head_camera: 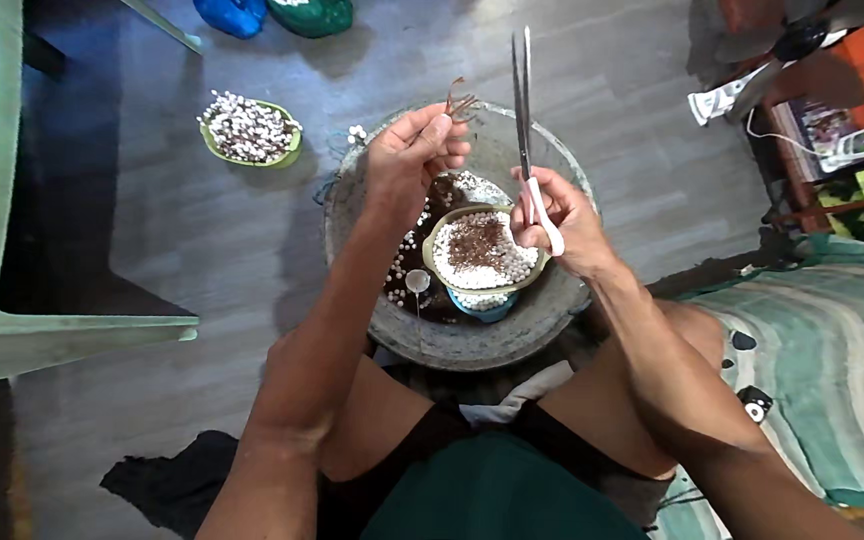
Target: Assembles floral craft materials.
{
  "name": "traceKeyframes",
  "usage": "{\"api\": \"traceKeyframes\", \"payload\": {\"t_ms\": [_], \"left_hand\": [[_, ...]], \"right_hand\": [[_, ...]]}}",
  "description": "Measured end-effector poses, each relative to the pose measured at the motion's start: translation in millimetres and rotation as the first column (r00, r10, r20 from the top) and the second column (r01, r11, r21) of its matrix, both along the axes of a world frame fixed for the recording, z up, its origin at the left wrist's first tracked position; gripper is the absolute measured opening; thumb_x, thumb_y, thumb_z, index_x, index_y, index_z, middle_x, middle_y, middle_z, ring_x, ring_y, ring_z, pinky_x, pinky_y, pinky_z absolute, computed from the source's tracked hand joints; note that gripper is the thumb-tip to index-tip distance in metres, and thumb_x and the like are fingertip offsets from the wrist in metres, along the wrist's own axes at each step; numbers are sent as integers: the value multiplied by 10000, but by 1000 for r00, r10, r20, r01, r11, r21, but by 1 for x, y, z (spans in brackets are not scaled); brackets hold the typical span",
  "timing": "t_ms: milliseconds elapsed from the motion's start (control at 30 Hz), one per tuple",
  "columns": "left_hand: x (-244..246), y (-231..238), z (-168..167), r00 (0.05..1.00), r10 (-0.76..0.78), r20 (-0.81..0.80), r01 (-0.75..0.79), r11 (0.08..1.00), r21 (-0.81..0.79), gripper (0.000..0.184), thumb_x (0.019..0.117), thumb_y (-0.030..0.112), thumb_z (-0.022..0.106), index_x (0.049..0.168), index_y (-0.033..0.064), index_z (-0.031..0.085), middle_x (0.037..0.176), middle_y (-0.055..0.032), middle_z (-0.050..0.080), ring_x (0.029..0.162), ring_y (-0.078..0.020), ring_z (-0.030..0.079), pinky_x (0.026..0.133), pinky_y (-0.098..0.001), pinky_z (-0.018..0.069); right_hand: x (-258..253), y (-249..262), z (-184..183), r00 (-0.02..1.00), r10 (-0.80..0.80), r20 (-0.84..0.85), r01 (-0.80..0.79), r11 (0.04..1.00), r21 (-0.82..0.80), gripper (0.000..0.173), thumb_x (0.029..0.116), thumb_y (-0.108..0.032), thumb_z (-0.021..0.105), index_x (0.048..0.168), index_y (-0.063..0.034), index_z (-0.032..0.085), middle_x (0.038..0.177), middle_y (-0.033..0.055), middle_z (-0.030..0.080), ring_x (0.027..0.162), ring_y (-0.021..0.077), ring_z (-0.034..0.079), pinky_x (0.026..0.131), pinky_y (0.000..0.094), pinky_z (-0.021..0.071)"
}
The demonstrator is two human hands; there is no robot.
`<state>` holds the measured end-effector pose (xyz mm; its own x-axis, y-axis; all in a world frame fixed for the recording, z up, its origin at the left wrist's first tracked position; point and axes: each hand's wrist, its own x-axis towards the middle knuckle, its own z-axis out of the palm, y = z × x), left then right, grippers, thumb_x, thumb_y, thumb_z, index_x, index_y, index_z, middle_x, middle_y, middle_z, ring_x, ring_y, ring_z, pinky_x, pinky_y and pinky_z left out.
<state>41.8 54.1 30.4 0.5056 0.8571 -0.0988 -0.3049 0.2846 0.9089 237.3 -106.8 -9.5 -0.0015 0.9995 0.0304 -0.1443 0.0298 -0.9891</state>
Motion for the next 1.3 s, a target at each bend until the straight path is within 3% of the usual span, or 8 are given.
{"api": "traceKeyframes", "payload": {"t_ms": [267, 633, 800, 933, 1067, 1300], "left_hand": [[-2, 0, 1, 1000, -21, -17, 22, 998, 55, 216, 1073, 130, 535, 1163, -38, 638, 935, -126, 742, 775, -206, 734, 733, -350, 634], [-11, 2, 9, 985, -167, -44, 170, 983, 63, 201, 1080, 160, 505, 1050, 17, 644, 864, -88, 727, 721, -189, 723, 709, -346, 636], [-13, 2, 11, 979, -198, -37, 200, 978, 66, 185, 1069, 140, 523, 1003, 20, 648, 827, -87, 730, 699, -189, 726, 686, -343, 640], [-14, 2, 13, 979, -199, -47, 202, 977, 64, 173, 1064, 130, 526, 1009, 21, 648, 818, -85, 731, 695, -193, 729, 684, -349, 643], [-14, 2, 14, 980, -196, -48, 198, 979, 49, 166, 1064, 130, 528, 1003, 29, 644, 803, -81, 735, 679, -191, 732, 669, -344, 645], [-16, 2, 14, 979, -203, -31, 204, 978, 45, 163, 1057, 132, 549, 992, 23, 651, 793, -88, 733, 678, -199, 735, 664, -354, 648]], "right_hand": [[1, 6, -5, 985, -14, 173, 10, 1000, 25, 935, 793, -407, 881, 1554, -111, 424, 880, 9, 650, 684, 87, 605, 604, 232, 543], [4, 6, -3, 977, 18, 214, -28, 999, 44, 972, 789, -479, 867, 1561, -94, 420, 886, 3, 658, 682, 74, 605, 612, 215, 543], [5, 6, -2, 973, 27, 229, -40, 998, 52, 941, 797, -449, 867, 1554, -98, 431, 859, -5, 641, 669, 65, 592, 608, 207, 537], [9, 14, -8, 982, 39, 186, -53, 996, 69, 958, 764, -413, 905, 1511, -10, 460, 873, 5, 672, 723, 74, 632, 690, 243, 572], [6, 9, -2, 978, 58, 202, -68, 997, 46, 955, 787, -440, 873, 1557, -93, 428, 847, -8, 652, 666, 59, 593, 615, 207, 535], [4, 9, -6, 979, 73, 193, -85, 995, 59, 969, 786, -468, 875, 1560, -97, 424, 832, 2, 657, 655, 70, 599, 610, 226, 546]]}}
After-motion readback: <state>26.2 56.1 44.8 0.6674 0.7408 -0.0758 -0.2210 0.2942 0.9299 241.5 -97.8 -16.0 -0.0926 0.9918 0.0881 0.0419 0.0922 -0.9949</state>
